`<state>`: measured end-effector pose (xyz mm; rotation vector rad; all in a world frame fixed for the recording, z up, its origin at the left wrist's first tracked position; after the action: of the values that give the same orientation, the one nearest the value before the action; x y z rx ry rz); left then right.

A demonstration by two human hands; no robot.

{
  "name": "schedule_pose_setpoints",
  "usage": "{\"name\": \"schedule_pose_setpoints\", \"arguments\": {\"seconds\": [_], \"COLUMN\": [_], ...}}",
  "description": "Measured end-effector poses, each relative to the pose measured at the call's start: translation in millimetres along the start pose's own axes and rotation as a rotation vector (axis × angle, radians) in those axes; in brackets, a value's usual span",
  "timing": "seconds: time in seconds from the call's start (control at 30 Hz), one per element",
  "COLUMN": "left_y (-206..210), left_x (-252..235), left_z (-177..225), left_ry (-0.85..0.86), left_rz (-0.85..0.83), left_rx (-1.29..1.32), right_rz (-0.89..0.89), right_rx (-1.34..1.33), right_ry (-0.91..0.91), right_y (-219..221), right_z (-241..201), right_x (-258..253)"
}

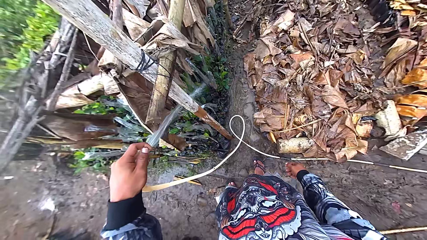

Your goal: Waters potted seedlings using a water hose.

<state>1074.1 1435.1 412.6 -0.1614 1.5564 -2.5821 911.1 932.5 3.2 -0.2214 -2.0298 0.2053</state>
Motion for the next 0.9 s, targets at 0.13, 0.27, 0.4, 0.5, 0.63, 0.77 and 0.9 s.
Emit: {"name": "schedule_pose_setpoints", "arguments": {"seconds": [0.13, 0.27, 0.4, 0.5, 0.63, 0.77, 0.9], "left_y": [2.8, 6.6, 11.7, 10.4, 3.7, -5.0, -2.9], "left_x": [0.0, 3.5, 4.7, 5.1, 4.2, 2.9, 4.6], "left_z": [-2.6, -0.1, -0.7, -0.8, -5.3, -12.0, -17.9], "left_ry": [-0.005, -0.001, 0.0, 0.0, -0.017, -0.035, -0.039], "left_rz": [-0.025, 0.002, -0.011, -0.045, -0.131, -0.146, -0.2], "left_rx": [-0.038, -0.009, -0.027, -0.026, -0.048, -0.018, -0.027], "right_rz": [-0.005, 0.0, -0.015, -0.009, -0.01, -0.002, -0.013], "right_rx": [-0.004, 0.0, 0.002, -0.002, -0.005, -0.015, 0.005], "right_ry": [-0.001, -0.001, -0.003, -0.003, -0.006, -0.008, -0.005], "right_y": [0.8, 0.0, -1.0, -0.9, -1.6, -2.0, -0.4], "right_z": [-2.8, -2.7, -0.4, 2.4, -0.4, -1.9, -2.1], "right_x": [-0.7, 1.7, -0.7, -2.7, 0.3, 0.4, -3.2]}}
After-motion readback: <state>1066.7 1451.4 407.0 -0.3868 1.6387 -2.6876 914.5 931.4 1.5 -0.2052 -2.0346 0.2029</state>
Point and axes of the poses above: each hand's wrist, its own x-axis away from the middle knuckle, its own y-axis out of the palm, z = x × y, the point moved 1 cm from there along -x, towards the middle knuckle, and after that the axes turned 10 degrees about -y, right-handed, at the moved point
